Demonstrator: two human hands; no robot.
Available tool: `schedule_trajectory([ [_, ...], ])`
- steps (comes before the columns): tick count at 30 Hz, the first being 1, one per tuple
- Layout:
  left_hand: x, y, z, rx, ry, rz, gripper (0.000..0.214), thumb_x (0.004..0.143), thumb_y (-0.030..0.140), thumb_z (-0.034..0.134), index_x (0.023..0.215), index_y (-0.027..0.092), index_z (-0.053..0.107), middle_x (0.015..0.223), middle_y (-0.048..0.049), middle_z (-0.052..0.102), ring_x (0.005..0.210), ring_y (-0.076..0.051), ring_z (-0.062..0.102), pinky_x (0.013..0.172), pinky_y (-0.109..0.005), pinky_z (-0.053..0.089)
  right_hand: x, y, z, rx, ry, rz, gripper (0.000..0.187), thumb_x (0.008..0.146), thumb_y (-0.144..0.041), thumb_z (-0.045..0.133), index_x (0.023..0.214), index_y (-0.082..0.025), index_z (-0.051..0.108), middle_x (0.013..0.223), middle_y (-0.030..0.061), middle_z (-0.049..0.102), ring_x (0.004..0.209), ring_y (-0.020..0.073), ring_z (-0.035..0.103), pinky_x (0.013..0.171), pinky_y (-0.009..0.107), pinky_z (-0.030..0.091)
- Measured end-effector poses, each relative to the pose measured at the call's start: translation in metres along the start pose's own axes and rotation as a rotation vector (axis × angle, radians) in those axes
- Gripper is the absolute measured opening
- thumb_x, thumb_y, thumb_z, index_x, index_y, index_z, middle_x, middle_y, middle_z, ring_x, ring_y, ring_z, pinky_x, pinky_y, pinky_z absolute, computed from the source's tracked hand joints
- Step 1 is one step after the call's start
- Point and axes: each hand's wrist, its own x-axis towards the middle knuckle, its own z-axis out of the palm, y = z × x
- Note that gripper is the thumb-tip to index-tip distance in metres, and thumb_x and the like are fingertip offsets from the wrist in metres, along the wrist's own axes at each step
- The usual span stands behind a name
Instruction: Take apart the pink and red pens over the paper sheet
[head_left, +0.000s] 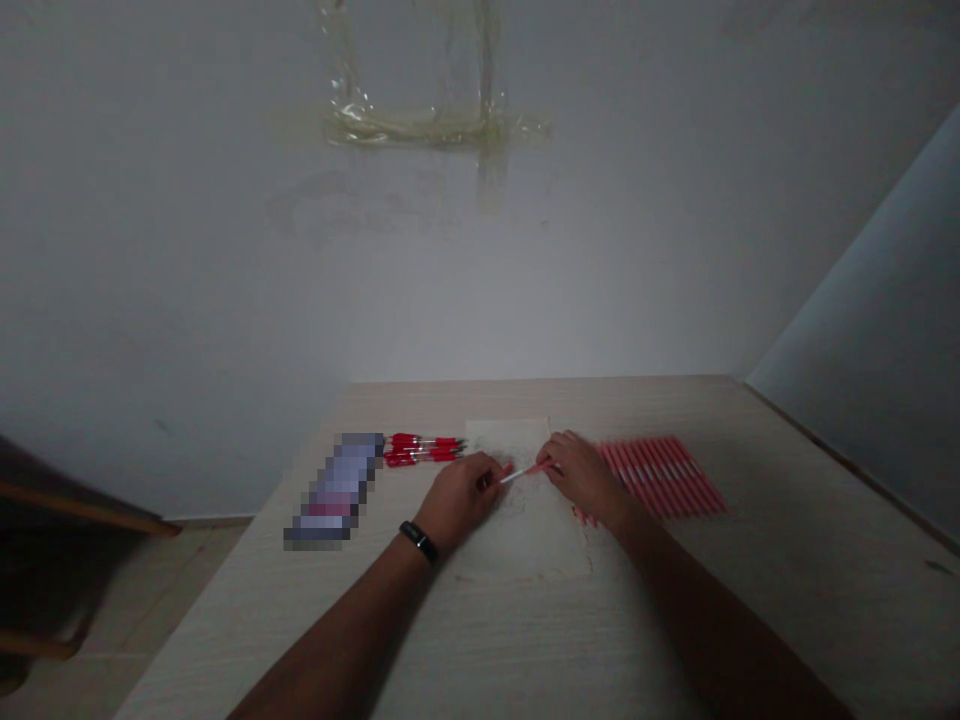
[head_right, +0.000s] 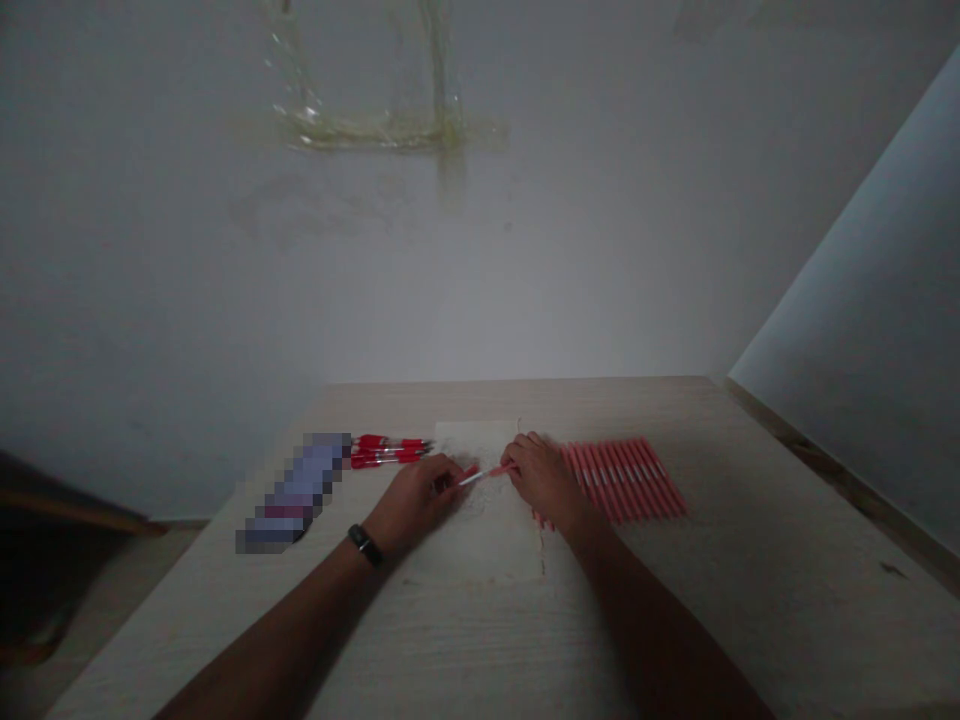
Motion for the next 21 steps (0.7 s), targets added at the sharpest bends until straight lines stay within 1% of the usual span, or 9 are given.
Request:
schedule_trajectory([
  [6,0.000,0.000,-0.002,0.012,-0.003,-0.015,0.012,0.088,0.027,0.061,0.085,0.018,0.069,0.083,-0.0045,0.069,0.072,-0.016,0.059,0.063,-0.026,0.038,0.000,0.000,-0.009,0.009,0.024,-0.009,0.011,0.087,-0.008,0.064,0.090,-0.019,0.066,0.092,0.0046,0.066,0.094,0.0209,0.054,0.084,0.033,0.042],
  [12,0.000,-0.001,-0.003,0.019,0.018,-0.044,0.019,0.091,0.034,0.058,0.085,0.019,0.068,0.080,-0.0040,0.068,0.071,-0.017,0.059,0.063,-0.026,0.038,-0.001,0.004,-0.024,0.072,0.115,-0.041,0.013,0.087,-0.007,0.063,0.091,-0.019,0.065,0.092,0.0045,0.066,0.092,0.0208,0.054,0.084,0.034,0.042],
  [16,0.000,-0.002,-0.003,0.024,0.007,-0.059,0.018,0.090,0.033,0.058,0.085,0.018,0.068,0.082,-0.0044,0.068,0.072,-0.016,0.059,0.063,-0.026,0.038,-0.001,0.002,-0.027,0.098,0.120,-0.073,0.014,0.086,-0.006,0.063,0.091,-0.019,0.065,0.092,0.0044,0.065,0.093,0.0212,0.054,0.084,0.034,0.042],
  [21,0.000,-0.001,-0.004,0.019,-0.002,-0.060,0.018,0.090,0.032,0.058,0.085,0.018,0.068,0.082,-0.0054,0.068,0.073,-0.017,0.059,0.063,-0.026,0.039,-0.001,-0.001,-0.026,0.090,0.105,-0.073,0.013,0.086,-0.007,0.064,0.091,-0.019,0.065,0.091,0.0046,0.065,0.092,0.0215,0.054,0.083,0.034,0.041],
])
